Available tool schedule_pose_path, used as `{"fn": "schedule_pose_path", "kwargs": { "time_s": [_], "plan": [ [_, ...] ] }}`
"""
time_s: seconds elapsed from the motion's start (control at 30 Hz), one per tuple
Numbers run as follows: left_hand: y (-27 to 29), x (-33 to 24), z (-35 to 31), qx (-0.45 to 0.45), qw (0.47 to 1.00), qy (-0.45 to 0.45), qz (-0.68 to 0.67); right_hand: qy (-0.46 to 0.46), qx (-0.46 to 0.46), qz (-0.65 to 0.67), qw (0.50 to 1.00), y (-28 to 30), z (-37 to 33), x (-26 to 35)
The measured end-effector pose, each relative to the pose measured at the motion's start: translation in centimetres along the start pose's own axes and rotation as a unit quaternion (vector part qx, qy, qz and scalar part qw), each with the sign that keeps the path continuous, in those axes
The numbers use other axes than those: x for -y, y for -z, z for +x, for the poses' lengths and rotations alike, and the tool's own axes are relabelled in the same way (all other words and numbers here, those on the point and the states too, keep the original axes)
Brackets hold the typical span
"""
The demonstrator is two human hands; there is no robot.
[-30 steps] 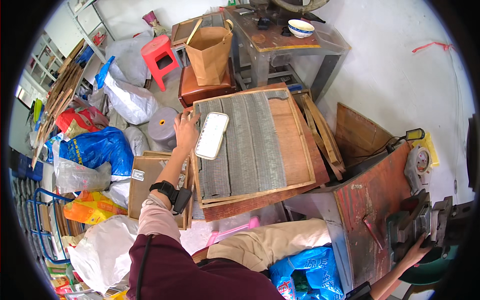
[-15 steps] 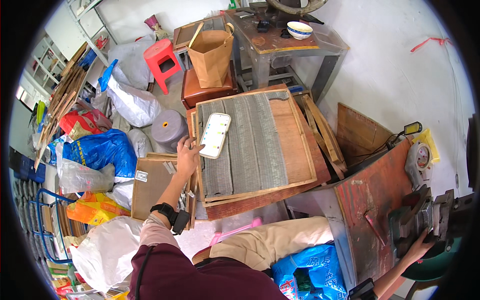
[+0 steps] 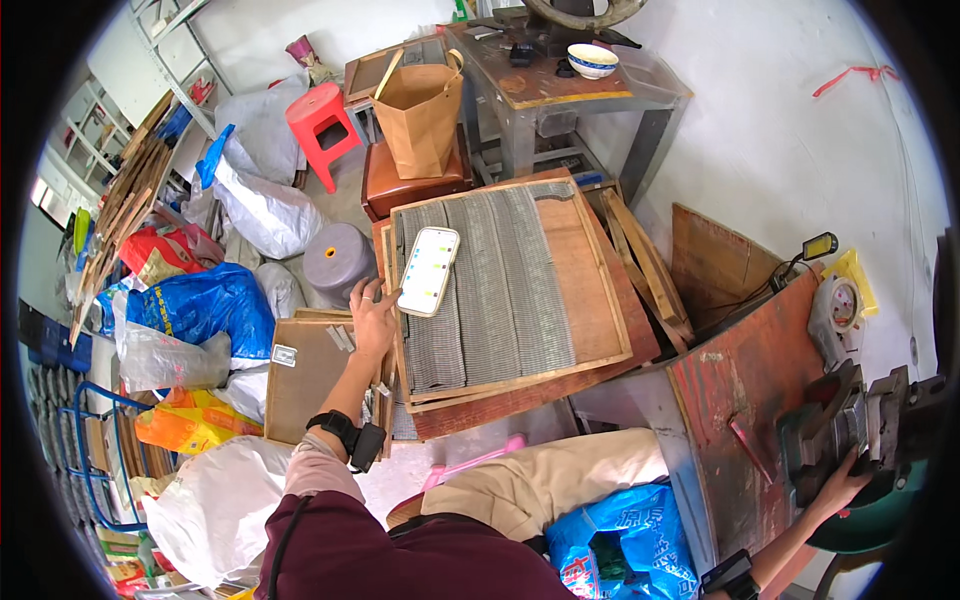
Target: Operating a manual punch press to process small industrial components.
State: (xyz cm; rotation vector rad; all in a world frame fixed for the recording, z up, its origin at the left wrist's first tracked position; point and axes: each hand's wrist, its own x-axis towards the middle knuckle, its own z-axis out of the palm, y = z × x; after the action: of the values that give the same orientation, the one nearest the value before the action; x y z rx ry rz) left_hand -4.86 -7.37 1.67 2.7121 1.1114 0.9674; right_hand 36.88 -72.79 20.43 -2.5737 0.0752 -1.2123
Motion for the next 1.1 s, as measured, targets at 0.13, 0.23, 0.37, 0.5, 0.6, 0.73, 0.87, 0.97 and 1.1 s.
{"fn": "schedule_pose_path", "kwargs": {
  "time_s": [0.13, 0.23, 0.37, 0.5, 0.6, 0.73, 0.87, 0.97, 1.1],
  "plan": [
    [0.4, -0.4, -0.6, -0.018, 1.0, 0.008, 0.008, 0.0, -0.004, 0.007, 1.0, -0.1, 0.0, -0.1],
    [0.5, -0.7, -1.3, -0.011, 1.0, 0.017, 0.004, -0.011, 0.001, 0.003, 1.0, -0.2, 0.0, -0.3],
    [0.4, -0.9, -1.9, -0.016, 1.0, 0.011, -0.007, 0.003, -0.005, 0.021, 1.0, -0.4, 0.0, -0.6],
    [0.2, -1.0, -2.1, -0.027, 1.0, 0.0, -0.013, -0.008, 0.004, 0.022, 1.0, -0.4, 0.0, -0.6],
    [0.1, -1.0, -2.1, -0.032, 0.999, -0.005, -0.017, -0.01, 0.014, 0.024, 1.0, -0.2, 0.0, -0.4],
    [0.0, -1.0, -2.0, -0.041, 0.999, -0.008, -0.023, 0.016, -0.004, 0.017, 1.0, 0.1, -0.1, 0.0],
    [-0.2, -0.9, -1.9, -0.041, 0.999, -0.006, -0.024, 0.011, 0.0, 0.025, 1.0, 0.2, -0.1, 0.4],
    [-0.2, -0.8, -1.9, -0.04, 0.999, 0.0, -0.028, 0.018, -0.009, 0.02, 1.0, 0.1, -0.1, 0.4],
    [-0.2, -0.8, -2.0, -0.041, 0.999, -0.002, -0.031, 0.015, -0.001, 0.013, 1.0, 0.1, 0.0, 0.2]
  ]
}}
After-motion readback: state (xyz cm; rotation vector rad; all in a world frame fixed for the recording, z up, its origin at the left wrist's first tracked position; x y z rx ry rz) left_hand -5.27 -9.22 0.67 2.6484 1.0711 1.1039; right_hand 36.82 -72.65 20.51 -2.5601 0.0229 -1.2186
